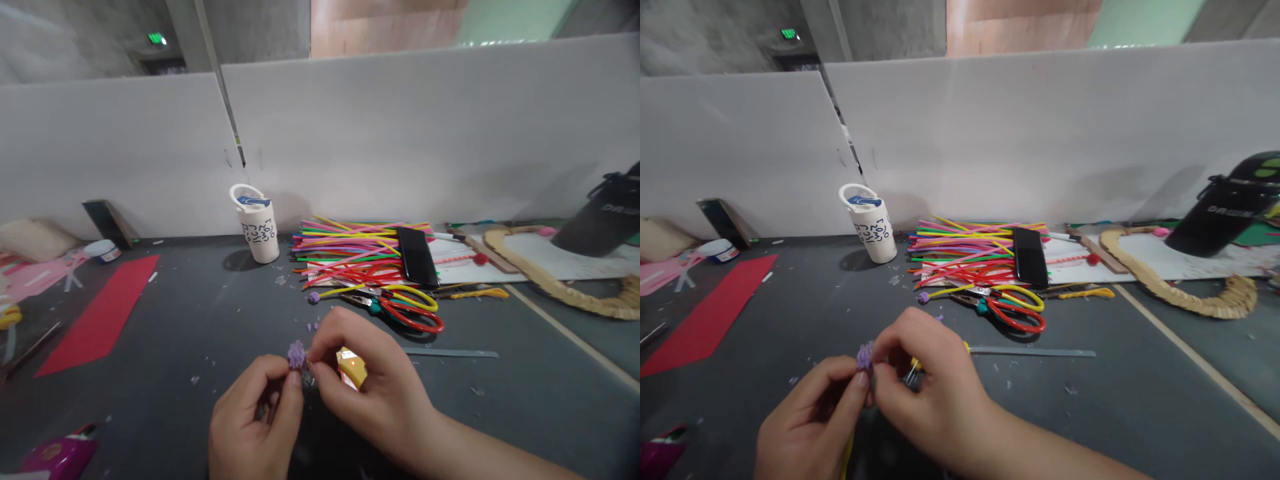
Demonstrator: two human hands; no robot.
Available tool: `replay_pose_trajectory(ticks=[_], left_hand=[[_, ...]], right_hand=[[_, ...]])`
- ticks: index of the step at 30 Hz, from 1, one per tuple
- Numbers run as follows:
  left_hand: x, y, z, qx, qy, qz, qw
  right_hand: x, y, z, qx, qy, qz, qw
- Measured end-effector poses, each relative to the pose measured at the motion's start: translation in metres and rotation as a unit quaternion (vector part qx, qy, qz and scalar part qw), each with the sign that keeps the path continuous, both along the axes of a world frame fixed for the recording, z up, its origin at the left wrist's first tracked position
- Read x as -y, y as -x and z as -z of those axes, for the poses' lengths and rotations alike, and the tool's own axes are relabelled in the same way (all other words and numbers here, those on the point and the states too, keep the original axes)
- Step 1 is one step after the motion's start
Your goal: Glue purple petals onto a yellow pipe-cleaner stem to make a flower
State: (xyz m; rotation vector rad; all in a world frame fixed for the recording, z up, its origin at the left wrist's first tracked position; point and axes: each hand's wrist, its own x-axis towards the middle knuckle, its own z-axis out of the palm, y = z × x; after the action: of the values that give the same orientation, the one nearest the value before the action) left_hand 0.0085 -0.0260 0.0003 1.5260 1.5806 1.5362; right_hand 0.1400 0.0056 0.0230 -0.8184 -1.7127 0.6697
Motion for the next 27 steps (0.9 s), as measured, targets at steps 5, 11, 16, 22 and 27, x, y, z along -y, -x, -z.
replay_pose_trajectory(ticks=[5, 11, 16, 22, 27], left_hand=[[-0.0002, -0.0008, -0.0027, -0.002, -0.003, 0.001, 1.000], [0.0001, -0.0021, -0.0033, 0.004, -0.014, -0.004, 1.000], [-0.0004, -0.0015, -0.0034, -0.004, -0.019, 0.004, 1.000], [-0.0008, -0.0009, -0.0033, -0.005, -0.021, 0.009, 1.000], [-0.0008, -0.0006, -0.0015, -0.020, -0.036, 0.011, 0.999]], right_hand=[[-0.0004, -0.0004, 0.0003, 0.010, -0.014, -0.013, 1.000], [-0.0009, -0.0016, -0.0001, 0.028, -0.017, -0.004, 0.999], [-0.0001, -0.0014, 0.0011, 0.026, -0.017, -0.004, 1.000], [-0.0003, -0.0007, -0.0011, 0.019, -0.016, -0.004, 1.000], [-0.0010, -0.0008, -0.0021, 0.015, -0.017, -0.002, 1.000]])
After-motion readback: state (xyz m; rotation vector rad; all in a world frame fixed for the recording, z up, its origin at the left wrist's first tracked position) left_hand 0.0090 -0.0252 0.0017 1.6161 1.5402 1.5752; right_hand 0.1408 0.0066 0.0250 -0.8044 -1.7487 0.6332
